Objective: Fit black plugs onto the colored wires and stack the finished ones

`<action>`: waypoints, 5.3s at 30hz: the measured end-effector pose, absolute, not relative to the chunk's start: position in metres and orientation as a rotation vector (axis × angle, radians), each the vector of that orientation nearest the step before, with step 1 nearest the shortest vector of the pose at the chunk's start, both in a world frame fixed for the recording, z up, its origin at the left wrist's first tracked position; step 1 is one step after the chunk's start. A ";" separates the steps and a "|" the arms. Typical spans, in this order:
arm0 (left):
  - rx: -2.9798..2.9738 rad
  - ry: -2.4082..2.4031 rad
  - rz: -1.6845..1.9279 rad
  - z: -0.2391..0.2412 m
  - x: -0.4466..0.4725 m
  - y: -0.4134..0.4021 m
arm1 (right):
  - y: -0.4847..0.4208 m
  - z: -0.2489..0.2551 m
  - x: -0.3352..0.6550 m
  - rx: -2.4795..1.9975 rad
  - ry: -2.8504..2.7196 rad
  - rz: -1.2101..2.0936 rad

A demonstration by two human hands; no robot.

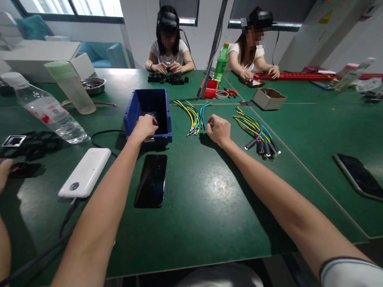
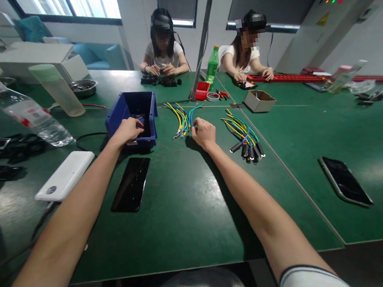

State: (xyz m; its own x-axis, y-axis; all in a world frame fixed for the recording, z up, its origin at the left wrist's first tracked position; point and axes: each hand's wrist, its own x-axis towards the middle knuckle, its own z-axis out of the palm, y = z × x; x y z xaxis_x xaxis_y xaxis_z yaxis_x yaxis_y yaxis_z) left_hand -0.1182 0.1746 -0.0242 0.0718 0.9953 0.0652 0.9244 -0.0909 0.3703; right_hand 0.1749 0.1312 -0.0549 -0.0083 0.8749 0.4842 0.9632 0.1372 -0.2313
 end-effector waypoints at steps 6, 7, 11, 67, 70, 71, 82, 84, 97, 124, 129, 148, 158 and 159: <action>2.104 1.943 0.435 -0.027 -0.119 0.177 | 0.150 -0.051 0.174 -1.917 -1.778 -0.099; 2.106 1.940 0.435 -0.028 -0.119 0.177 | 0.151 -0.052 0.175 -1.933 -1.755 -0.071; 2.110 1.932 0.433 -0.029 -0.120 0.178 | 0.157 -0.053 0.177 -1.982 -1.703 0.037; 2.144 1.959 0.453 -0.030 -0.119 0.177 | 0.137 -0.059 0.183 -1.955 -1.659 0.190; 2.144 1.969 0.458 -0.031 -0.119 0.177 | 0.128 -0.060 0.186 -1.860 -1.658 0.209; 2.141 1.973 0.461 -0.031 -0.119 0.177 | 0.124 -0.059 0.187 -1.833 -1.658 0.213; 2.090 1.918 0.483 -0.021 -0.114 0.167 | 0.069 -0.043 0.206 -1.599 -1.600 0.421; 2.080 1.918 0.486 -0.019 -0.113 0.166 | 0.056 -0.043 0.208 -1.543 -1.514 0.604; 2.184 1.894 0.490 -0.017 -0.114 0.167 | 0.000 -0.056 0.196 -1.179 -1.177 1.180; 2.250 2.080 1.271 -0.006 -0.100 0.128 | -0.011 -0.055 0.191 -0.981 -1.088 1.141; 2.255 2.039 1.323 -0.002 -0.092 0.105 | -0.013 -0.054 0.191 -0.980 -1.081 1.139; 2.152 1.327 0.973 -0.024 -0.017 -0.035 | -0.020 -0.053 0.186 -1.018 -1.058 1.059; 2.602 1.197 0.562 -0.048 -0.014 -0.042 | -0.017 -0.052 0.186 -1.101 -0.959 0.964; 2.647 1.210 0.513 -0.049 -0.012 -0.042 | -0.016 -0.053 0.187 -1.106 -0.950 0.952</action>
State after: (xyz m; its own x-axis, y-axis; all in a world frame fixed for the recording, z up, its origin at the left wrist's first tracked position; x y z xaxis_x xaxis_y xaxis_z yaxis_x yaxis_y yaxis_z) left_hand -0.0124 -0.0424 -0.0489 0.6080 0.7592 0.2324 0.6948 -0.6504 0.3069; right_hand 0.1869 -0.0160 -0.0529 0.3024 0.9441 0.1313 -0.1336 0.1784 -0.9748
